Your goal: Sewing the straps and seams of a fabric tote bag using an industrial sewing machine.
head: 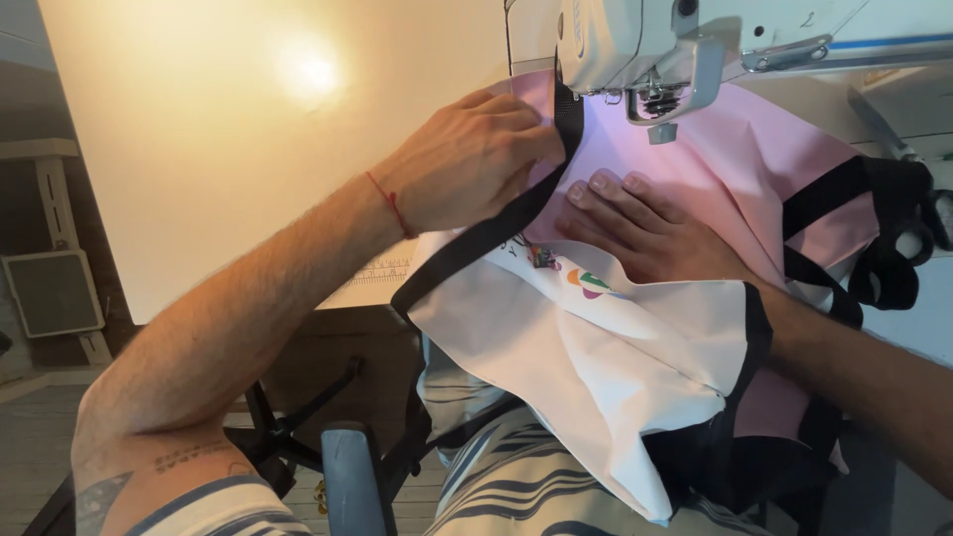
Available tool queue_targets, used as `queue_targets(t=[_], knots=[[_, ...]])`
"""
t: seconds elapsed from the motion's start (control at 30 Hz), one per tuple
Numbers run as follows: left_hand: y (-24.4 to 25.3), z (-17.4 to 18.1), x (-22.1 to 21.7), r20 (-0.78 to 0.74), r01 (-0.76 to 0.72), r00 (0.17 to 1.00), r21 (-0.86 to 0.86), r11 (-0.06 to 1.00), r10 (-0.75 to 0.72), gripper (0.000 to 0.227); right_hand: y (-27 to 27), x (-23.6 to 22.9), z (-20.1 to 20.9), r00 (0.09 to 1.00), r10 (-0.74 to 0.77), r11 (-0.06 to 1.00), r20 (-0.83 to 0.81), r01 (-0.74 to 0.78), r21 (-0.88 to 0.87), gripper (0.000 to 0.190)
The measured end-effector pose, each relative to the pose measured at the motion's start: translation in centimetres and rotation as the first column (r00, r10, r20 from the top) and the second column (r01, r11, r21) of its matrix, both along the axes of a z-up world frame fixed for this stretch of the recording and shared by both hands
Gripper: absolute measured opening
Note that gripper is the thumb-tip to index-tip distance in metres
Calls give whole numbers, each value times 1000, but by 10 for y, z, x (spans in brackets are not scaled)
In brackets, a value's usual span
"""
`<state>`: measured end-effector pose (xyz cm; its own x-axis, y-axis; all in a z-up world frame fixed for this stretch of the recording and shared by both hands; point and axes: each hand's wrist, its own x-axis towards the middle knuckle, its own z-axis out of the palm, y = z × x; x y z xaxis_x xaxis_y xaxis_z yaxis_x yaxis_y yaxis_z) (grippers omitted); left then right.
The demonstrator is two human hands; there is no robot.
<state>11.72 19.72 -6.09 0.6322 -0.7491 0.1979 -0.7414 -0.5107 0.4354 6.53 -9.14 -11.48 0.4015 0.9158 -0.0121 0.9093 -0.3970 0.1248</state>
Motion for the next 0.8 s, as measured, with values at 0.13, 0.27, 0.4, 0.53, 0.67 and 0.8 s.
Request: queue_targets(t=[0.13,0.27,0.4,0.53,0.67,0.8], knots=[[-36,31,-34,-153,-87,981,188,978,117,20,-6,1,-9,955,50,964,-293,31,265,68],[-72,26,-66,-47,-168,979,380,909,201,25,-13,2,-20,993,55,991,-105,-42,126,60],[-92,21,-62,-46,-46,996,522,852,82,12,-16,-4,-17,989,29,994,-148,-12,111,53],[-89,18,-57,-130,62,991,512,857,6,12,-21,-2,-27,998,4,973,-66,11,230,44],[-80,50,-45,-288,138,958,510,849,17,17,-13,1,-18,989,66,936,-129,-17,350,49],[-56,51,-18,-277,24,953,472,881,122,27,-15,6,-22,993,115,976,23,-117,185,56]])
